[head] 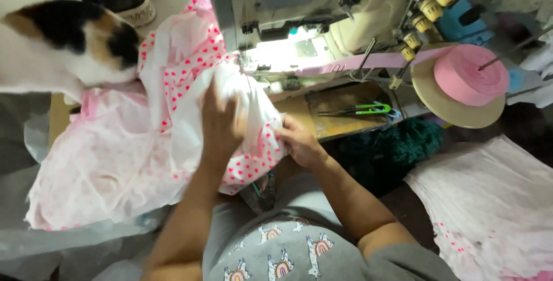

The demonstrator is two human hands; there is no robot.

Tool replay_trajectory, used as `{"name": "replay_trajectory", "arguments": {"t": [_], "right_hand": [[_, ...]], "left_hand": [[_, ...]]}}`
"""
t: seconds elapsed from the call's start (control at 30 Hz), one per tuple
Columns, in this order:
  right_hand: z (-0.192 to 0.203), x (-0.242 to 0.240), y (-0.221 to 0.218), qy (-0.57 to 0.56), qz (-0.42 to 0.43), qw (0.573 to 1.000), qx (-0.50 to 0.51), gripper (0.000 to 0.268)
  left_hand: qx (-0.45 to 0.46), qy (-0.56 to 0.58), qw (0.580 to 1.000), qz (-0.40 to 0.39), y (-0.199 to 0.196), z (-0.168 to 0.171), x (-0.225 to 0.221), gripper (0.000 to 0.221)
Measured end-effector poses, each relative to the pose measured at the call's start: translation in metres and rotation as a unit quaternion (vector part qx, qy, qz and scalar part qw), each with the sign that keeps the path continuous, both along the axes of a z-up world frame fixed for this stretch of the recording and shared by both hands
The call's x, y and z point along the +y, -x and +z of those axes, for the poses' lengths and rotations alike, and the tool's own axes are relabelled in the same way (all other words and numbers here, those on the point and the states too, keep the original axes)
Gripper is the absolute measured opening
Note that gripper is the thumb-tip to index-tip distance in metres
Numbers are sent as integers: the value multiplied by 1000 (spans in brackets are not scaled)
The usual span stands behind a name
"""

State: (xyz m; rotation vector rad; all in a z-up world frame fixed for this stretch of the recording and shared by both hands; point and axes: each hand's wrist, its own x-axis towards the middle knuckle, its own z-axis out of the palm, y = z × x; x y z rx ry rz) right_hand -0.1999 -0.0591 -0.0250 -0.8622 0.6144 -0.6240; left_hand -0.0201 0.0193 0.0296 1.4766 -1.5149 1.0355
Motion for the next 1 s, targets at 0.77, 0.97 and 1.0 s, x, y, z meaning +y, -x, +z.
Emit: {"name": "replay_trajectory", "arguments": {"t": [0.77,0.97,1.0], "right_hand": [[-32,-32,-38,208,21,977,36,11],[-12,-7,-19,259,-8,965,32,44],[-11,-4,-17,259,-8,965,34,44]], "left_hand": [[446,-376,801,137,-177,-45,-86,65],[210,-114,957,-161,-25,-29,24,56],[212,-114,957,-162,-20,-51,33,56]]}}
